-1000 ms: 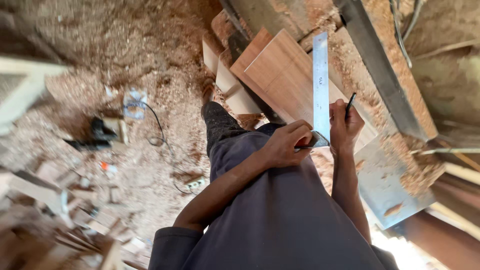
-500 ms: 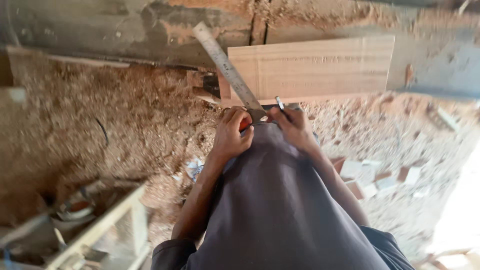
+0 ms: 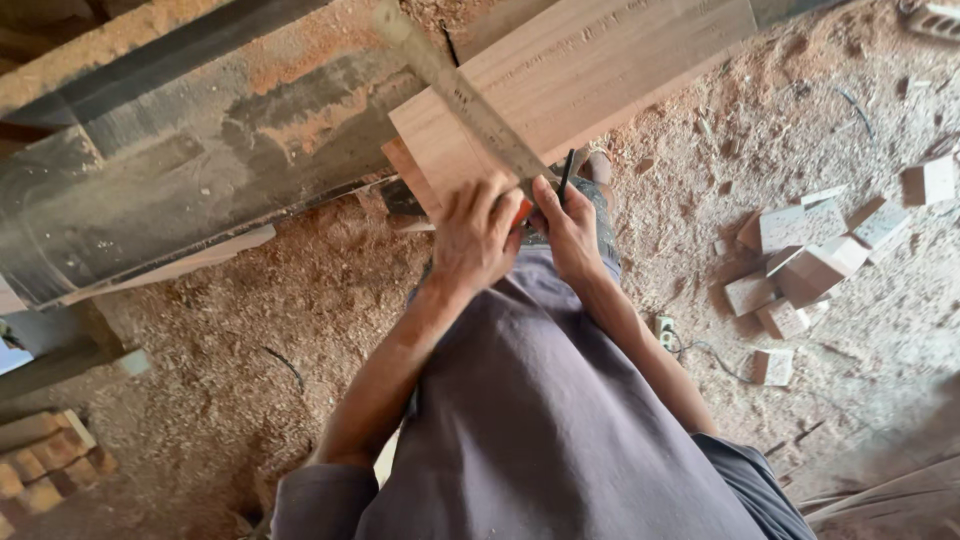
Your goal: The person places a wooden board on the workbench, uses a try square and pencil to mark straight guide lines across its face, repositioning the square repeatedly along the board. They then pick up a circular saw and cut the board along the marked lines, steadying the wood with the other hand.
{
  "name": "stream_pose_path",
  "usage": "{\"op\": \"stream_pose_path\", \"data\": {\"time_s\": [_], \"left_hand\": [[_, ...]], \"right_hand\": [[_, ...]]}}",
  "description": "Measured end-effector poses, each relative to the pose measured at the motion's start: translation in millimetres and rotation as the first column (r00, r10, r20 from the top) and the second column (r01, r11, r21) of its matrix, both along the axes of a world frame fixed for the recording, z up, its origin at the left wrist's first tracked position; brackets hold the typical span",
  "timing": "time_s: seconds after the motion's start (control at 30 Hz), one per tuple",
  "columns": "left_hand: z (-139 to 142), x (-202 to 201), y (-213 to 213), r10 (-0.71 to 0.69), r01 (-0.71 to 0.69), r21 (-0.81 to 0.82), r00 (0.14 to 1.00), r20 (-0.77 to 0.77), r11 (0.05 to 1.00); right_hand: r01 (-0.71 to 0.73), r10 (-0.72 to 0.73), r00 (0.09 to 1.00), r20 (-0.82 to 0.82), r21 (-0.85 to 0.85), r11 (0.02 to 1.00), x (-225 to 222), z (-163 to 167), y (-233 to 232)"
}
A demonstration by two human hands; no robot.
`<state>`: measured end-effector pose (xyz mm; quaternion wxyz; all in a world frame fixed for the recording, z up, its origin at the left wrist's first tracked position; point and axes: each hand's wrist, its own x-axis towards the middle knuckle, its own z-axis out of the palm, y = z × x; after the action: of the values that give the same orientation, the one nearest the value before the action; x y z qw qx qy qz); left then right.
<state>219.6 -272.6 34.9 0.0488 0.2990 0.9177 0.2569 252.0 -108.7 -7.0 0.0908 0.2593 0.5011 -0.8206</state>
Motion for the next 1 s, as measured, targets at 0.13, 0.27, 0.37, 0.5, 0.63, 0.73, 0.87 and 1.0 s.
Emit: {"op": "stream_pose_path", "data": {"time_s": [0.13, 0.27, 0.37, 0.5, 0.63, 0.73, 0.87, 1.0], "left_hand": [[-15, -42, -11, -0.12, 0.111, -0.059, 0.979, -0.163, 0.992], [-25, -76, -20, -0.262, 0.266, -0.008, 0.945, -0.198, 0.964], [-31, -85, -19, -0.309, 0.33, 0.033, 0.91, -0.275, 0.943], [-34, -84, -18, -0.327, 0.362, 0.093, 0.906, -0.269, 0.927], [-32, -79, -17, -0.325, 0.352, 0.081, 0.915, -0.239, 0.932], [-31, -78, -16, -0.324, 0.349, 0.086, 0.92, -0.219, 0.933], [-33, -79, -14, -0.326, 0.351, 0.081, 0.917, -0.23, 0.933], [-33, -80, -13, -0.32, 0.35, 0.081, 0.912, -0.256, 0.933]], "right_hand": [[0.053, -0.053, 0.999, 0.002, 0.043, 0.998, -5, -10, -1], [0.122, -0.125, 0.992, -0.021, -0.107, 0.987, -7, -15, -1], [0.122, -0.13, 0.99, -0.055, -0.124, 0.985, -8, -18, -1], [0.132, -0.137, 0.988, -0.068, -0.074, 0.989, -7, -18, 0], [0.11, -0.115, 0.989, -0.097, -0.046, 0.993, -7, -17, 3], [0.101, -0.102, 0.99, -0.096, -0.013, 0.995, -7, -15, 5], [0.053, -0.047, 0.994, -0.102, 0.062, 0.997, -6, -11, 8], [0.036, -0.028, 0.997, -0.077, 0.11, 0.993, -9, -6, 11]]}}
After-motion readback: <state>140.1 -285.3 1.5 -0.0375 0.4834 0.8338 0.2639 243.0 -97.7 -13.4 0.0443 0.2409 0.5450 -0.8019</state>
